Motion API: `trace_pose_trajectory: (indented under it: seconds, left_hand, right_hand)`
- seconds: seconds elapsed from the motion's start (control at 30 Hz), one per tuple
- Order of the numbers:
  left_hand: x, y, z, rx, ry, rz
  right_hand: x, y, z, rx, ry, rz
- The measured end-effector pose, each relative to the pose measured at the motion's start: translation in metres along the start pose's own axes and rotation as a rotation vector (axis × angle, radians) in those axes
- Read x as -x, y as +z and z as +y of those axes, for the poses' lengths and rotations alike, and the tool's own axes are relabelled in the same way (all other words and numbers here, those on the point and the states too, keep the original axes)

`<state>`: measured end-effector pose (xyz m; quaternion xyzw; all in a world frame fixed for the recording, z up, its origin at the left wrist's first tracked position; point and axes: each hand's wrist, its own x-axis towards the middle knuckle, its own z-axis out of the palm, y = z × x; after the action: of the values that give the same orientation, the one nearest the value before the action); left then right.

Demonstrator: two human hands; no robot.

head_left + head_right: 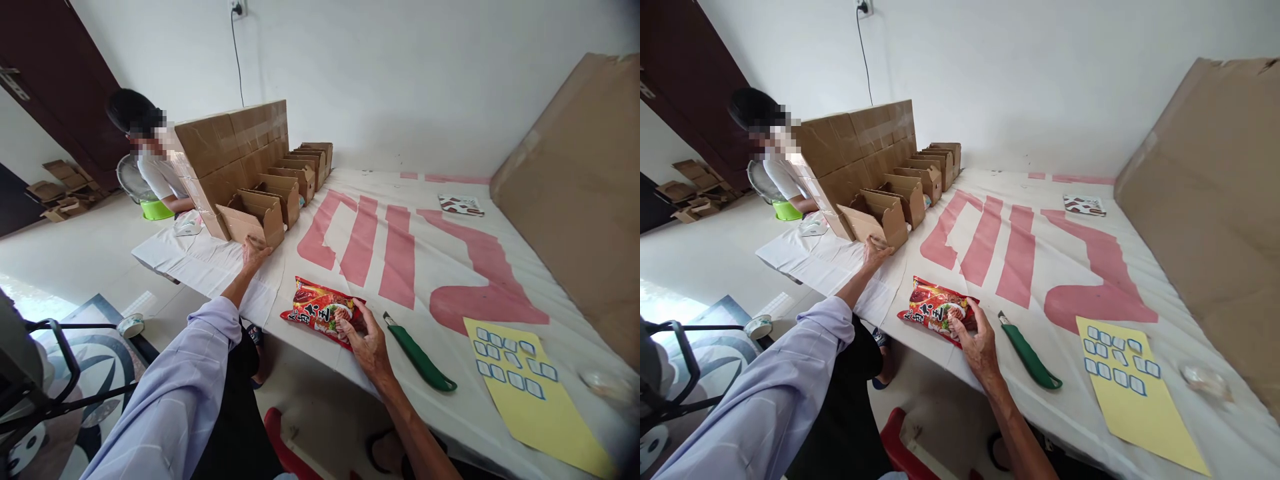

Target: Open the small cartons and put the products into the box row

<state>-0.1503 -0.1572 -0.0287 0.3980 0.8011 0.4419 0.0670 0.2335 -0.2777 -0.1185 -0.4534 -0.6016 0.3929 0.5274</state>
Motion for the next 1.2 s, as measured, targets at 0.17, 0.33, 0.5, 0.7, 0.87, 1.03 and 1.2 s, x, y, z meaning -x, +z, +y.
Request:
trace_pose_trajectory:
  seconds: [0.17, 0.33, 0.5, 0.7, 0.87, 1.03, 1.2]
  left_hand:
    - [0.004, -0.01, -0.003, 0.057, 0.023, -0.029]
    - [0.012, -0.02, 0.003, 0.116, 0.029, -0.022]
    - [0.036, -0.025, 0.014, 0.203, 0.045, -0.075]
    - [0.105, -0.01, 0.021, 0.473, 0.026, -0.565]
    - [0.158, 0.004, 0.026, 0.681, -0.027, -0.853]
    - [0.178, 0.009, 0.037, 0.825, -0.034, -0.896]
    - [0.189, 0.006, 0.051, 0.921, -0.002, -0.913]
  right_hand:
    - [0.0, 0.0, -0.001, -0.027, 0.022, 0.006]
    - [0.0, 0.001, 0.001, -0.063, 0.029, 0.026]
    - [0.0, 0.003, 0.001, -0.093, 0.015, 0.066]
    - [0.0, 0.004, 0.001, -0.084, -0.022, 0.092]
    - [-0.002, 0.005, 0.004, -0.074, -0.041, 0.152]
    - [-0.004, -0.001, 0.004, -0.204, 0.012, 0.183]
    - [0.001, -0.024, -0.004, -0.175, 0.069, 0.026]
